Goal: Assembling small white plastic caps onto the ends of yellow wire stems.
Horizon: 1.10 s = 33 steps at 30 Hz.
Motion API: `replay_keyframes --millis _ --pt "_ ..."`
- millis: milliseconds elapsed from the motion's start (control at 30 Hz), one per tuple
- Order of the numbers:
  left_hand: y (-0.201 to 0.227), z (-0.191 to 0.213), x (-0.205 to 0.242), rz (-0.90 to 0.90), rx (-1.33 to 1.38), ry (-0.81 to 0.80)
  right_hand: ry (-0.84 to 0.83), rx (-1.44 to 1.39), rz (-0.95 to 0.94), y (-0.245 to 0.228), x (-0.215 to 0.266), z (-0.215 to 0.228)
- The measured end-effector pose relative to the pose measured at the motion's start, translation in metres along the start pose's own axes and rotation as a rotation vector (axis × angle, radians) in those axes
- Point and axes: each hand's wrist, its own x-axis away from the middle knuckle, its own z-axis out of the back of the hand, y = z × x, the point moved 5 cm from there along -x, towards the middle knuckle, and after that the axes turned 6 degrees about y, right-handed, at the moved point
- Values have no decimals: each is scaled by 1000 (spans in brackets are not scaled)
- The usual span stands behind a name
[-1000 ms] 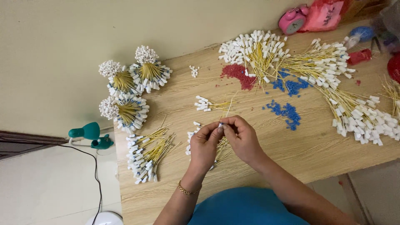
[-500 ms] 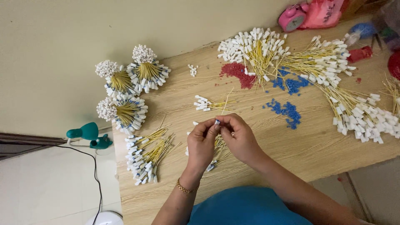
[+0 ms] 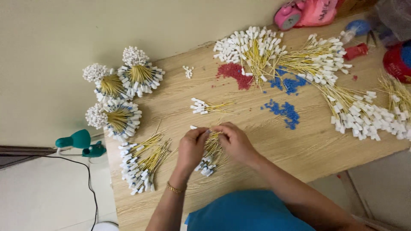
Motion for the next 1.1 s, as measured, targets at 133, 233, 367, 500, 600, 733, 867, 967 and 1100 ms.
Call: replay_keyframes --millis 133,233,367,500,600,733,867,967,1100 --pt "-57 2 -5 -55 -211 14 149 190 -331 96 -22 46" --pt "-75 4 -7 -65 -269 6 300 484 -328 168 -32 92" --pt "-82 -3 -26 -68 -293 75 251 662 -497 180 -46 116" --pt "-88 -24 -60 -125 -279 142 201 736 -578 181 -52 114" --pt "-81 -41 -82 -158 -344 171 202 781 -502 185 -53 112" --pt "-92 -61 -104 -241 -419 219 226 788 -443 186 -42 114" --pt "-99 -65 -108 -268 -502 239 247 648 -430 163 -25 108" --pt "-103 -62 -110 -265 -495 214 235 454 -513 112 -21 94" --pt "-93 -52 -104 -229 -371 224 222 43 -545 73 -28 67"
